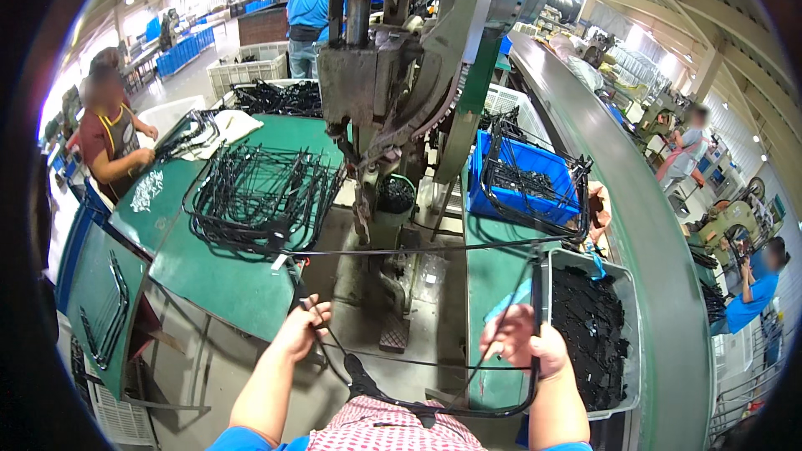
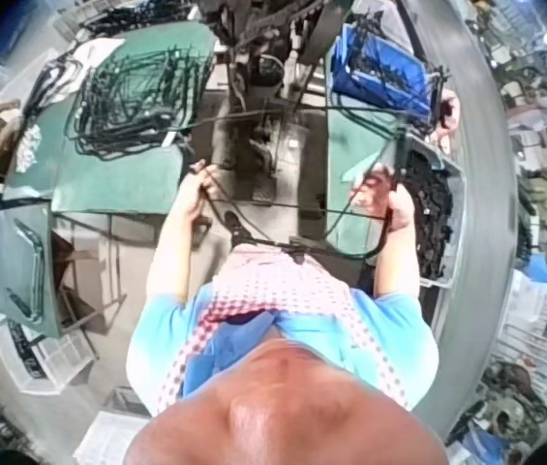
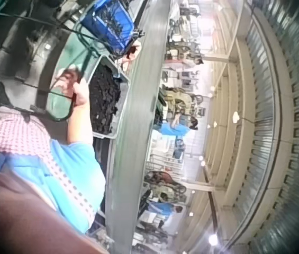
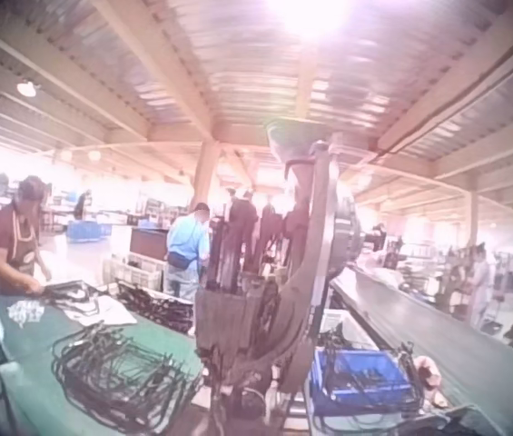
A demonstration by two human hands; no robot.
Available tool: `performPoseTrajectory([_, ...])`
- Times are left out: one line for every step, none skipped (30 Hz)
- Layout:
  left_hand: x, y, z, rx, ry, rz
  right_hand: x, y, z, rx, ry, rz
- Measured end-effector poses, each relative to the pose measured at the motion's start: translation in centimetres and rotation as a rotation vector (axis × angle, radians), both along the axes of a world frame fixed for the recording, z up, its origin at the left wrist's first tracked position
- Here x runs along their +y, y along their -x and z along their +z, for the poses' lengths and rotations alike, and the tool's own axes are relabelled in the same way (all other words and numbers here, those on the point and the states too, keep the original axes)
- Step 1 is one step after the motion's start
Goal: The person assembles wire baskets by inserting small black plastic clips into a press machine and attaching them to wire frames. The person repeatedly picks clips from a tray, positions them on the frame, operates the press, and places finished baskets into a white crate.
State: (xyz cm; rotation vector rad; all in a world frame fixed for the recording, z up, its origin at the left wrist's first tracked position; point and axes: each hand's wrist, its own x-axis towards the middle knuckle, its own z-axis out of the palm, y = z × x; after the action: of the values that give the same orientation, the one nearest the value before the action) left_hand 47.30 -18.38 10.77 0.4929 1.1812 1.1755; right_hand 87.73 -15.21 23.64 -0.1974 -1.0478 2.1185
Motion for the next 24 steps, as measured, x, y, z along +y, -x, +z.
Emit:
performPoseTrajectory([-0.1,-0.7,-3.2,0.165,0.033,-0.111,-0.7,0.3,0.0,-0.056,0.069,0.030])
performPoseTrajectory([-1.1,-2.4,-5.5,0.144,0.032,-0.058,-1.7,1.7,0.0,-0.177,0.034,-0.043])
performPoseTrajectory([-1.7,-4.3,-6.6,0.129,0.031,-0.004,-1.9,2.9,-0.6,-0.237,0.026,0.037])
performPoseTrajectory([-2.7,-6.0,-5.2,0.215,0.001,-0.102,-1.7,4.0,-2.5,-0.275,-0.001,0.062])
performPoseTrajectory([-3.6,-7.2,-3.6,0.315,-0.030,-0.181,-0.9,5.7,-3.7,-0.412,-0.065,0.071])
performPoseTrajectory([-4.5,-8.5,-4.1,0.139,-0.090,-0.232,-0.4,7.7,-4.8,-0.507,-0.060,0.091])
performPoseTrajectory([-5.2,-9.6,-4.5,-0.039,-0.151,-0.290,0.1,9.5,-6.3,-0.633,-0.066,0.063])
performPoseTrajectory([-5.0,-10.6,-3.6,-0.111,-0.298,-0.389,0.4,11.4,-7.3,-0.729,-0.076,0.001])
performPoseTrajectory([-4.6,-11.3,-2.4,-0.182,-0.449,-0.482,0.9,13.3,-9.1,-0.758,-0.112,-0.061])
performPoseTrajectory([-4.1,-11.8,-1.8,-0.182,-0.508,-0.460,1.5,15.5,-9.2,-0.774,0.044,-0.111])
performPoseTrajectory([-3.0,-11.9,-2.1,-0.231,-0.424,-0.376,1.9,17.5,-9.3,-0.787,0.208,-0.163])
performPoseTrajectory([-1.7,-11.0,-2.2,-0.179,-0.426,-0.361,2.7,19.3,-11.6,-0.672,0.296,-0.275])
performPoseTrajectory([-0.3,-10.1,-1.9,-0.127,-0.428,-0.346,4.0,20.9,-14.3,-0.554,0.385,-0.385])
performPoseTrajectory([0.6,-9.2,-2.0,0.089,-0.433,-0.293,5.2,22.2,-14.6,-0.667,0.177,-0.408])
performPoseTrajectory([1.6,-7.6,-1.7,0.136,-0.472,-0.295,6.2,23.6,-14.6,-0.713,-0.002,-0.434])
performPoseTrajectory([2.5,-6.0,-1.8,0.092,-0.483,-0.305,6.8,25.1,-13.1,-0.720,0.044,-0.410])
performPoseTrajectory([3.4,-4.3,-1.8,0.046,-0.495,-0.323,7.5,26.2,-11.6,-0.726,0.094,-0.393])
performPoseTrajectory([3.8,-2.0,-1.3,0.026,-0.293,-0.458,9.0,26.2,-11.7,-0.754,0.087,-0.245])
performPoseTrajectory([3.9,-0.6,0.4,0.088,-0.300,-0.462,10.3,26.6,-12.0,-0.733,-0.036,-0.239])
performPoseTrajectory([4.2,1.1,2.1,0.108,-0.292,-0.508,11.4,27.1,-11.5,-0.731,-0.094,-0.203])
performPoseTrajectory([4.4,2.6,3.4,0.125,-0.282,-0.553,12.1,27.5,-11.1,-0.730,-0.149,-0.164])
performPoseTrajectory([4.6,3.7,3.7,0.110,-0.283,-0.545,12.8,28.0,-11.5,-0.692,-0.202,-0.164])
performPoseTrajectory([4.8,4.9,4.2,0.100,-0.285,-0.523,12.9,28.4,-9.7,-0.729,-0.256,-0.148])
performPoseTrajectory([5.1,5.9,5.4,0.128,-0.300,-0.566,12.9,29.0,-8.8,-0.690,-0.233,-0.143])
